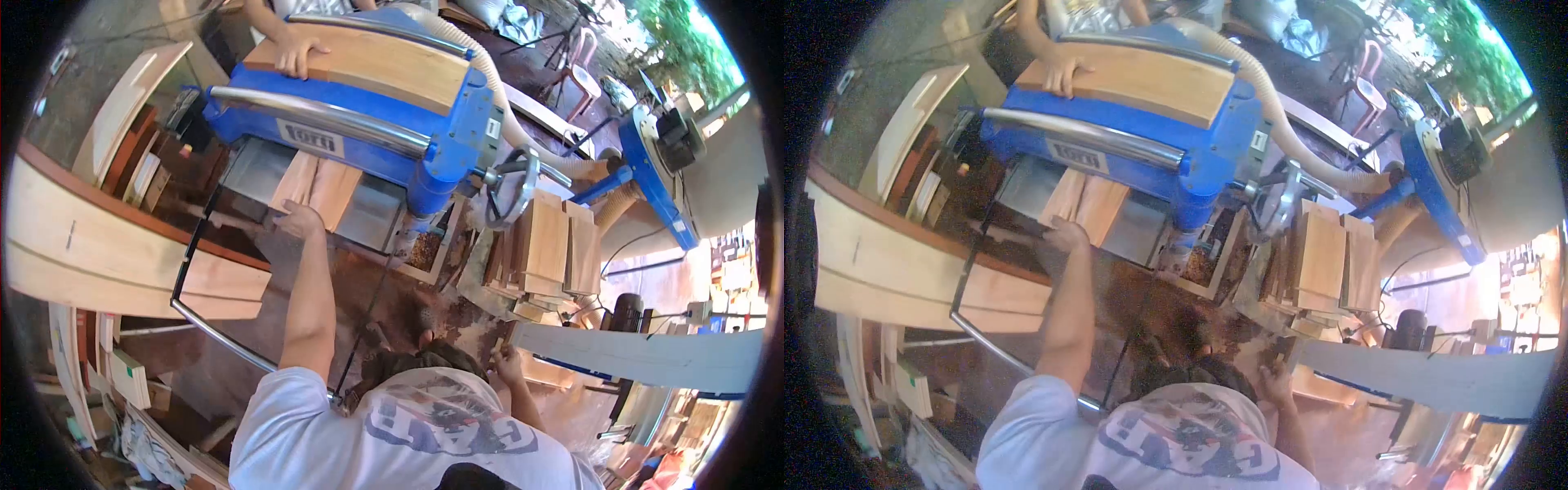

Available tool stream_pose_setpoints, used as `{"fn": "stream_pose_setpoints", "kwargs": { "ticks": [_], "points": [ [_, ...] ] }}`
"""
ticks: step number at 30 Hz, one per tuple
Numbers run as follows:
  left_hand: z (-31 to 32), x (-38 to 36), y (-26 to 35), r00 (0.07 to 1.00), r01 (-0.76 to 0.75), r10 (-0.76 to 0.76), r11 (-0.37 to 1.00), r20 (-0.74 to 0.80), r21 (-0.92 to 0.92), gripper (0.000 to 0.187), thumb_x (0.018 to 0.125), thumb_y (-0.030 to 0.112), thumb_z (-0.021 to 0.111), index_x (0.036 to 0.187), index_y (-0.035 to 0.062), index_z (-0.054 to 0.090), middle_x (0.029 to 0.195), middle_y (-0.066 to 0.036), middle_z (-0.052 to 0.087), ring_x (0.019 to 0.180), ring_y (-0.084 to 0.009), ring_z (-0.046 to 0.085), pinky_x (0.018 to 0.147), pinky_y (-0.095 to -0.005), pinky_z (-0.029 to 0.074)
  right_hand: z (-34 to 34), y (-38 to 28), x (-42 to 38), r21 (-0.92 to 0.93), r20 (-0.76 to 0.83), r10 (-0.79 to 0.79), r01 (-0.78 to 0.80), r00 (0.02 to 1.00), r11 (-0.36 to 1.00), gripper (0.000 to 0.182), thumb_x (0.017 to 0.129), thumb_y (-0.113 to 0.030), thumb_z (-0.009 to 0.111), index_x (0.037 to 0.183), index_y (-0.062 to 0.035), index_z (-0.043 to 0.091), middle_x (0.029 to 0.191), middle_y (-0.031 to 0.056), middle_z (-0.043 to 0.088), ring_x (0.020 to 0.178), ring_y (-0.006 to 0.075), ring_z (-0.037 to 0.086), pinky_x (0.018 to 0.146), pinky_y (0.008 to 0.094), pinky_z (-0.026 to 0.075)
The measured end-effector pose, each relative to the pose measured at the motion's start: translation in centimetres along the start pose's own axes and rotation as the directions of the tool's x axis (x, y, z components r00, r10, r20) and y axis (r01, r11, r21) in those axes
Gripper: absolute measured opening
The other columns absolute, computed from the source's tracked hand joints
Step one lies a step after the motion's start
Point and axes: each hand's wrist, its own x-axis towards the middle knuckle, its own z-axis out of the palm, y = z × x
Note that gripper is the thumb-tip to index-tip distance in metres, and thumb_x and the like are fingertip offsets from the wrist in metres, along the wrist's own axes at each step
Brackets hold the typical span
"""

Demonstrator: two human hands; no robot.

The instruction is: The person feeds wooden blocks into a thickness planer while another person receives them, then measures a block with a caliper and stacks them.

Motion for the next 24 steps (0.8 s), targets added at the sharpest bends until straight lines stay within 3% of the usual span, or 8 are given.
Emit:
{"fn": "stream_pose_setpoints", "kwargs": {
  "ticks": [1,3,7,11,14,16,18,24],
  "points": [
    [0.1,-0.5,0.3,1.000,-0.006,0.006,1.000,0.001,0.024,0.084,0.096,0.048,0.042,0.141,-0.0193,0.019,0.138,-0.042,0.034,0.132,-0.0479,0.037,0.109,-0.0499,0.032,0.1,-0.5,1.4,0.169,0.104,0.209,-0.224,0.972,0.960,0.043,0.087,-0.033,0.067,0.114,-0.0009,0.060,0.101,0.0232,0.066,0.097,0.0338,0.065,0.083,0.0419,0.050],
    [3.2,3.1,-3.9,0.995,-0.097,0.092,0.911,0.030,0.401,0.086,0.095,0.052,0.040,0.141,-0.0173,0.019,0.137,-0.042,0.035,0.129,-0.0488,0.040,0.105,-0.0520,0.036,-0.5,-2.1,3.2,0.255,-0.106,0.082,-0.052,0.991,0.965,0.048,0.089,-0.037,0.065,0.119,-0.0001,0.057,0.106,0.0225,0.066,0.101,0.0339,0.064,0.086,0.0413,0.049],
    [3.0,0.6,-1.9,0.995,-0.011,-0.038,0.887,0.096,0.462,0.089,0.093,0.061,0.035,0.144,-0.0105,0.018,0.139,-0.041,0.033,0.126,-0.0481,0.045,0.102,-0.0540,0.041,-2.4,-0.4,8.3,0.395,-0.262,0.347,-0.228,0.901,0.890,0.062,0.089,-0.041,0.065,0.128,0.0040,0.049,0.106,0.0196,0.065,0.092,0.0274,0.063,0.080,0.0384,0.051],
    [-3.5,-5.4,0.4,0.958,0.175,-0.208,0.969,0.197,0.174,0.094,0.091,0.066,0.036,0.142,-0.0117,0.025,0.141,-0.040,0.034,0.128,-0.0478,0.044,0.102,-0.0527,0.042,-5.5,-0.2,11.9,0.869,-0.011,0.601,-0.289,0.799,0.401,0.070,0.086,-0.051,0.065,0.127,0.0035,0.049,0.094,0.0196,0.061,0.083,0.0265,0.061,0.063,0.0358,0.053],
    [-8.5,-5.2,-6.5,0.979,0.034,-0.101,0.937,0.176,0.347,0.091,0.089,0.060,0.052,0.139,-0.0132,0.031,0.141,-0.037,0.037,0.125,-0.0464,0.047,0.103,-0.0525,0.041,-4.5,2.6,16.7,0.946,0.240,0.531,-0.319,0.812,0.060,0.079,0.081,-0.058,0.067,0.123,0.0068,0.049,0.106,0.0235,0.058,0.091,0.0297,0.060,0.068,0.0377,0.053],
    [-14.7,-12.9,-5.8,0.941,-0.153,0.104,0.979,0.321,0.132,0.085,0.090,0.049,0.058,0.140,-0.0143,0.031,0.140,-0.037,0.038,0.123,-0.0455,0.047,0.103,-0.0515,0.042,-3.8,3.9,19.7,0.880,0.129,0.712,-0.411,0.691,0.239,0.086,0.077,-0.062,0.069,0.121,0.0088,0.049,0.115,0.0258,0.055,0.100,0.0331,0.058,0.077,0.0417,0.052],
    [-19.2,-13.3,-9.4,0.948,-0.289,0.226,0.907,0.224,0.307,0.080,0.092,0.038,0.060,0.145,-0.0121,0.025,0.140,-0.036,0.038,0.125,-0.0413,0.046,0.103,-0.0489,0.041,-4.9,2.4,22.2,0.470,-0.433,0.787,-0.635,0.439,0.613,0.090,0.073,-0.065,0.071,0.118,0.0102,0.051,0.123,0.0269,0.052,0.111,0.0366,0.055,0.088,0.0466,0.049],
    [-27.9,-21.3,-9.7,0.804,-0.535,0.424,0.822,0.417,0.195,0.054,0.096,0.019,0.057,0.140,-0.0067,0.037,0.139,-0.024,0.044,0.128,-0.0310,0.044,0.106,-0.0412,0.038,-13.5,1.0,24.0,0.042,-0.351,0.552,-0.576,0.756,0.816,0.087,0.066,-0.063,0.075,0.122,0.0005,0.054,0.132,0.0236,0.050,0.124,0.0411,0.046,0.100,0.0497,0.041]
  ]
}}
